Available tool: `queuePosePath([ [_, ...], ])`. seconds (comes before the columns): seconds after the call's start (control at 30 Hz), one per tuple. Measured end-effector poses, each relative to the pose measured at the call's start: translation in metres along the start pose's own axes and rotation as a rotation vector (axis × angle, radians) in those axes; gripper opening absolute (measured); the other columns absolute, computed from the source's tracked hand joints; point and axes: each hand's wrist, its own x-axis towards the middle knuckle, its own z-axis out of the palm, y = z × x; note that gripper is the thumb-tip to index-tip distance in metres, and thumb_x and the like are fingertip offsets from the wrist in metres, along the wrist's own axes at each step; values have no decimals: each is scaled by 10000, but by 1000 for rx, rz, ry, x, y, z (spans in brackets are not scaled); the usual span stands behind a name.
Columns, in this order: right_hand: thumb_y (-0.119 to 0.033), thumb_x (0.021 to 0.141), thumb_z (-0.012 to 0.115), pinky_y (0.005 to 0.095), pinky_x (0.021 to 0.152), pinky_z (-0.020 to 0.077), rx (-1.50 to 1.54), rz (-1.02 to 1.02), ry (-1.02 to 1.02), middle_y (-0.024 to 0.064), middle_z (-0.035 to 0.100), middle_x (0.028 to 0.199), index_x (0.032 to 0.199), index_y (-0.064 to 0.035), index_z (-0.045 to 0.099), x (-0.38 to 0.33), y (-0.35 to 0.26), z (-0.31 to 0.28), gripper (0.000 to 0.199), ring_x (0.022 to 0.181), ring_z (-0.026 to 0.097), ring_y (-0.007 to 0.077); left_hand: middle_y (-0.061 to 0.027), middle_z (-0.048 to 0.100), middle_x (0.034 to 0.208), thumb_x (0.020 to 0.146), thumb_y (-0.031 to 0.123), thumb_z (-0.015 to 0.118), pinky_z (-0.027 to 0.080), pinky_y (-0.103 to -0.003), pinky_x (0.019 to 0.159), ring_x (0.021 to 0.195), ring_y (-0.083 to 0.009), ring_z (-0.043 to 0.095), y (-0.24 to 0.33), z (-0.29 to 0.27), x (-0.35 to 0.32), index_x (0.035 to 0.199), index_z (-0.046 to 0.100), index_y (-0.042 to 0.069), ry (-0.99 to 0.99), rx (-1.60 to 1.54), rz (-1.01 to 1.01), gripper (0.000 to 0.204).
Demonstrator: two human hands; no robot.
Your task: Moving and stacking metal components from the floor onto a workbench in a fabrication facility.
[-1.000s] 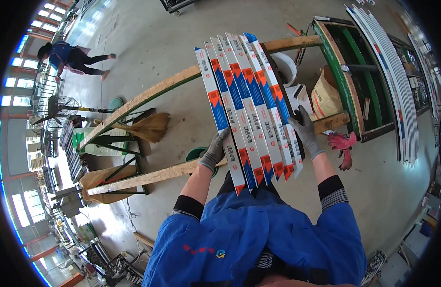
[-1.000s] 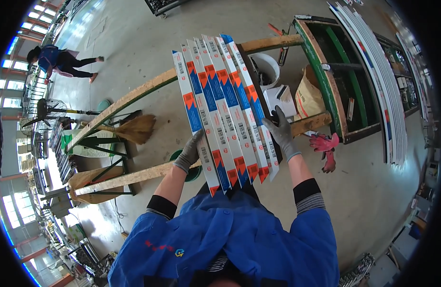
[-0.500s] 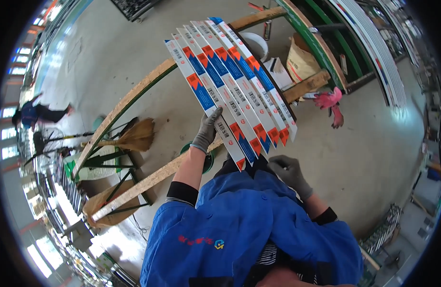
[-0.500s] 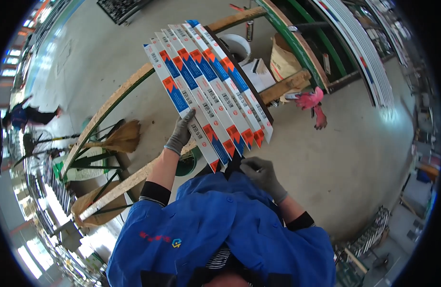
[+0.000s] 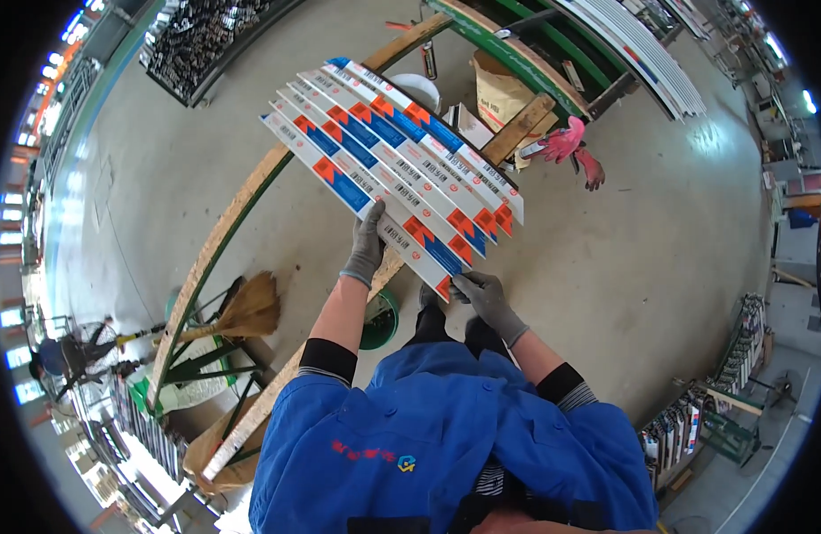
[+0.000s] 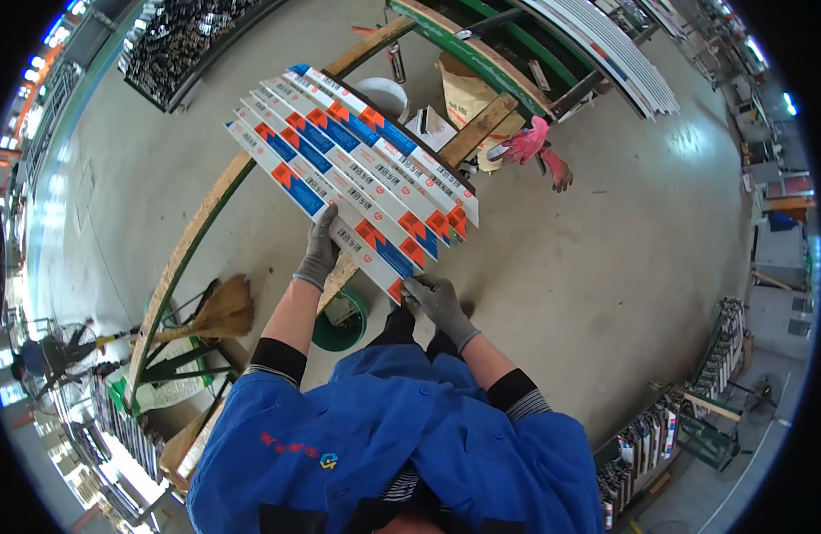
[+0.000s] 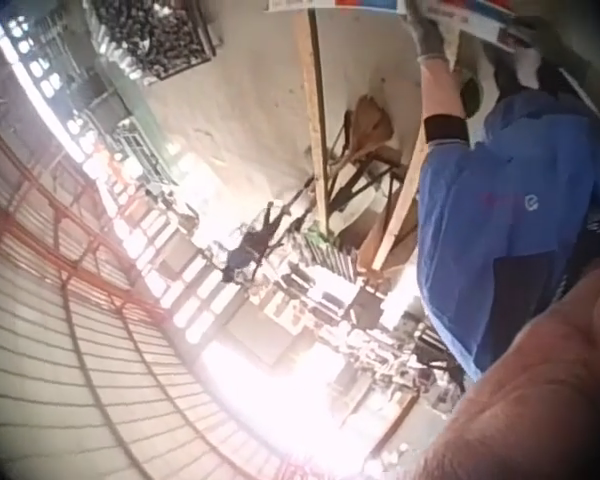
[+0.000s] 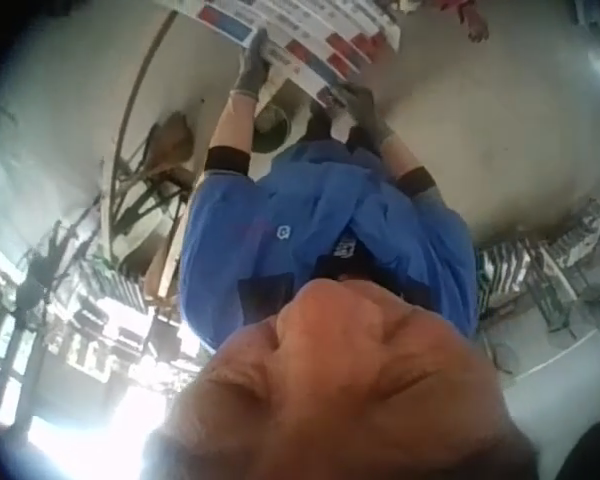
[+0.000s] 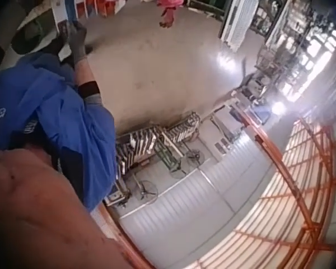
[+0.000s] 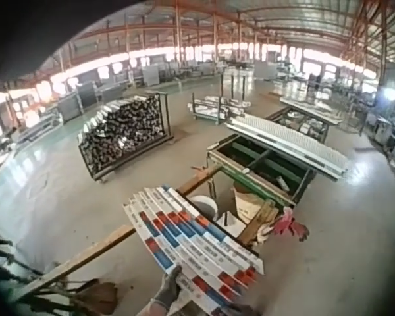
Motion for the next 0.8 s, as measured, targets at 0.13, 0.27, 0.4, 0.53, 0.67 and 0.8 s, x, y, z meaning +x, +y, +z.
queuePosePath([
  [0.13, -236, 980, 642, 249, 741, 510, -53, -2, -89, 32, 693, 888, 1020, 15, 703, -8, 1, -9, 261, 779, 618, 78, -102, 577, 1308, 898, 387, 707, 513, -434, 969, 1180, -255, 590, -5, -14, -6, 1424, 439, 72, -28, 50, -101, 669],
  [0.27, -266, 980, 639, 260, 769, 509, -24, 27, -128, 31, 689, 942, 1090, 15, 693, -39, 10, -33, 307, 831, 612, 87, -101, 572, 1328, 946, 427, 632, 480, -439, 1019, 1214, -267, 568, -14, -24, -19, 1434, 436, 78, -130, -13, -105, 631],
  [0.4, -281, 958, 651, 267, 778, 513, -78, -64, 36, 49, 693, 949, 1150, 24, 676, -83, 68, -87, 361, 842, 626, 107, -109, 576, 1297, 953, 402, 629, 483, -419, 999, 1157, -251, 586, -18, -47, -51, 1431, 437, 58, -79, 85, -75, 620],
  [0.53, -299, 921, 669, 278, 741, 526, 46, -1, 352, 66, 704, 954, 1170, 25, 666, -161, 187, -185, 409, 815, 653, 138, -98, 649, 1065, 963, 334, 622, 513, -371, 839, 963, -206, 641, -36, -47, -117, 1383, 470, 7, 311, 703, 295, 553],
  [0.67, -208, 901, 652, 280, 566, 497, 403, 166, 719, 68, 659, 778, 981, -24, 666, -291, 372, -288, 202, 644, 630, 155, -72, 666, 842, 958, 335, 616, 511, -337, 677, 779, -163, 648, -89, -46, -193, 1277, 539, -13, 251, 1210, 466, 478],
  [0.8, -175, 880, 671, 294, 428, 425, 588, 403, 1038, 70, 612, 664, 861, -53, 606, -455, 516, -331, 139, 497, 567, 172, -62, 640, 793, 948, 269, 605, 503, -365, 629, 677, -203, 624, -177, -49, -265, 1148, 605, 37, 73, 1160, -226, 306],
])
